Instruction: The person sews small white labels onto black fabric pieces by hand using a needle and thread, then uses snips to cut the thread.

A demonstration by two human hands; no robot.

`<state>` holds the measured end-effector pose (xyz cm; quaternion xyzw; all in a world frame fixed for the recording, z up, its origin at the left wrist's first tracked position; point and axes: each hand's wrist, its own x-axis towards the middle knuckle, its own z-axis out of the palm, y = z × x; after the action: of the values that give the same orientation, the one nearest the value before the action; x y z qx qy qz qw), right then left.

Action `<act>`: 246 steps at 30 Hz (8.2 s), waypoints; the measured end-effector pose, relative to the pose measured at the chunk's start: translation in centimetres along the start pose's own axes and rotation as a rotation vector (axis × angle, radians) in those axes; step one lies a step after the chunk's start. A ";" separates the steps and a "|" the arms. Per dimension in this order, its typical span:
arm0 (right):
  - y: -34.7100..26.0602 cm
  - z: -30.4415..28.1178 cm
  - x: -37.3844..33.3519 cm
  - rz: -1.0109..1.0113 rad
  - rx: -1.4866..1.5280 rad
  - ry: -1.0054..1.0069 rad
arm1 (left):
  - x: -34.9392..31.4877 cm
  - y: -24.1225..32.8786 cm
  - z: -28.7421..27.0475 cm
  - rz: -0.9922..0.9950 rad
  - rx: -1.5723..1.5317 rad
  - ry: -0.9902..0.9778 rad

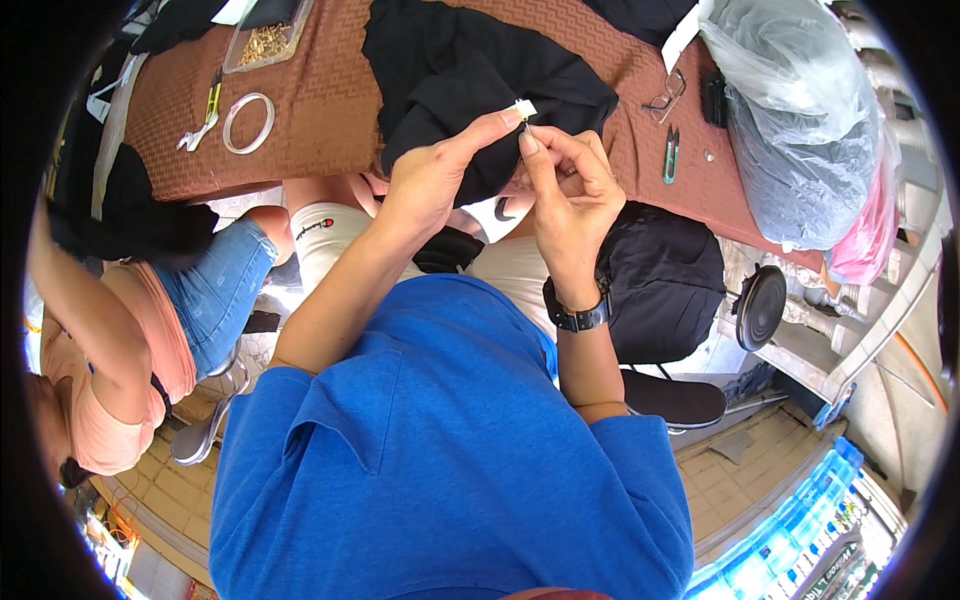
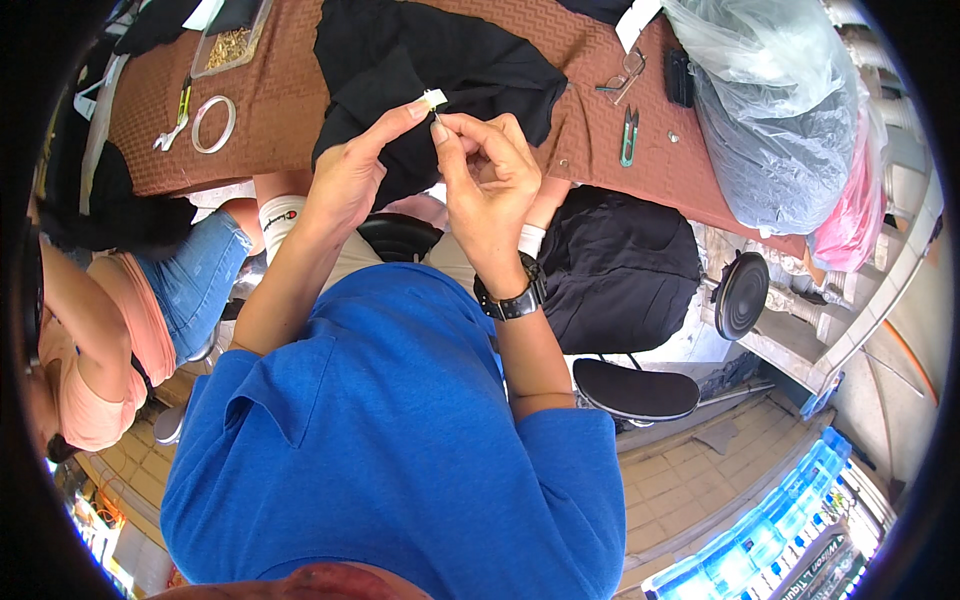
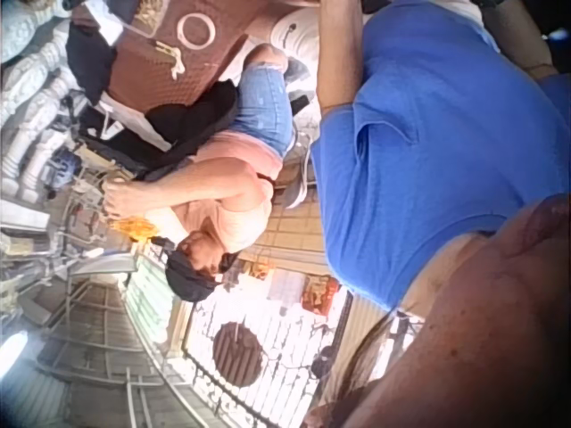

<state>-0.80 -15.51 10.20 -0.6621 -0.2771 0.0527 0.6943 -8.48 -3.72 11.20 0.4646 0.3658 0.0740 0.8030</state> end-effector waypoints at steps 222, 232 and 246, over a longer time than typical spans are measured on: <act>-0.4 -3.2 -0.4 -0.098 0.097 -0.038 | -0.2 -6.3 -0.4 0.157 -0.258 0.021; -7.7 -9.1 2.0 -0.443 0.268 -0.030 | 1.5 -6.9 0.2 0.037 -0.059 -0.136; -17.7 -15.8 2.9 -0.629 1.068 -0.463 | 3.8 -9.9 -1.0 0.510 0.264 0.058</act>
<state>3.59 -30.39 28.36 -0.0861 -0.5351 0.1186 0.8320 -8.54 -6.79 0.99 0.6399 0.2664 0.2382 0.6803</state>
